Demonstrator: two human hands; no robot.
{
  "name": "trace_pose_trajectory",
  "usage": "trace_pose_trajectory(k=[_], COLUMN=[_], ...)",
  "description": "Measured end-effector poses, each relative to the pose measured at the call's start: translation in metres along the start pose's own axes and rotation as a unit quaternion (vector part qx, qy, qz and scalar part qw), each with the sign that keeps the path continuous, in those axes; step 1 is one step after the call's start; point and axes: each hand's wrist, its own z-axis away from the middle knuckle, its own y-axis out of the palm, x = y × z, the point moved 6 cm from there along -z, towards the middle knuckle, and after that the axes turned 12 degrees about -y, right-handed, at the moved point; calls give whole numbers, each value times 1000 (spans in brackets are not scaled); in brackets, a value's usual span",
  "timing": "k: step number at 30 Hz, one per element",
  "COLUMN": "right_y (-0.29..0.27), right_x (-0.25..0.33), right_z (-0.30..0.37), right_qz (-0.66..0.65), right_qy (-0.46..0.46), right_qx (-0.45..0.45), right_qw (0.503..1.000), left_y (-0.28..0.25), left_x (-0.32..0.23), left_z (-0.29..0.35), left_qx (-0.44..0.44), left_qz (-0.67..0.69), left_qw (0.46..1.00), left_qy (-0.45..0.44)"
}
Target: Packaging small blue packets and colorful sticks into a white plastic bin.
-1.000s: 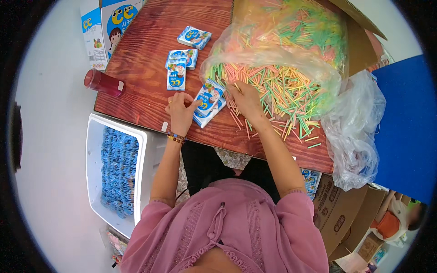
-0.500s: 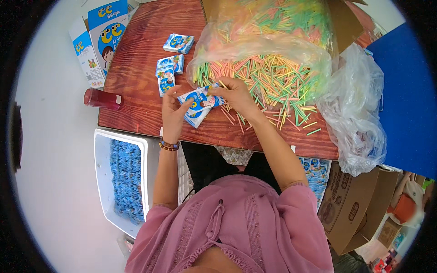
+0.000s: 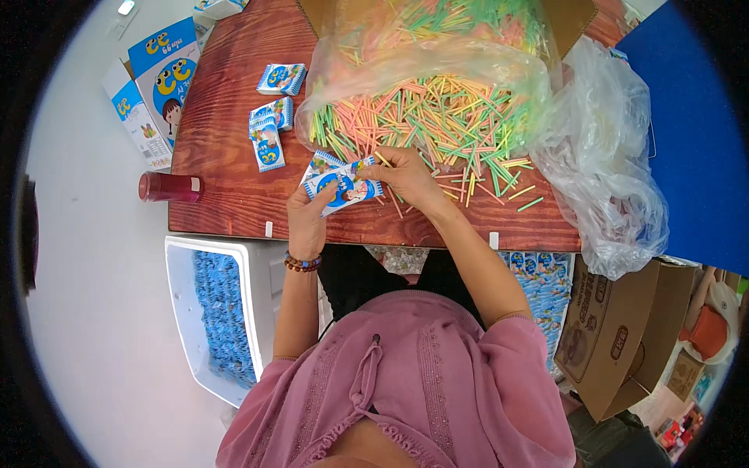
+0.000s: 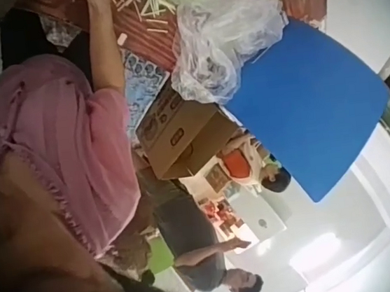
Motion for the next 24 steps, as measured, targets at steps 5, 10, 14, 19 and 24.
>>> trace_pose_trajectory(k=[5,10,14,19,24], right_y=[-1,-6,-8,-20,-9], right_x=[-2,-9,4,29,26], right_z=[3,5,7,13,20], right_qz=[14,9,32,-51,-31], right_qy=[-47,-36,-25,-86,-49], right_qx=[1,-8,0,-38,88], right_qw=[999,999,999,994,994], left_y=[2,11,16,10,18], left_x=[3,3,5,9,17], left_z=[1,8,8,6,3], left_qx=[-28,-56,-52,-33,25], left_qz=[-12,23,99,176,190], left_qw=[999,997,994,984,979], left_qy=[26,47,23,-25,-64])
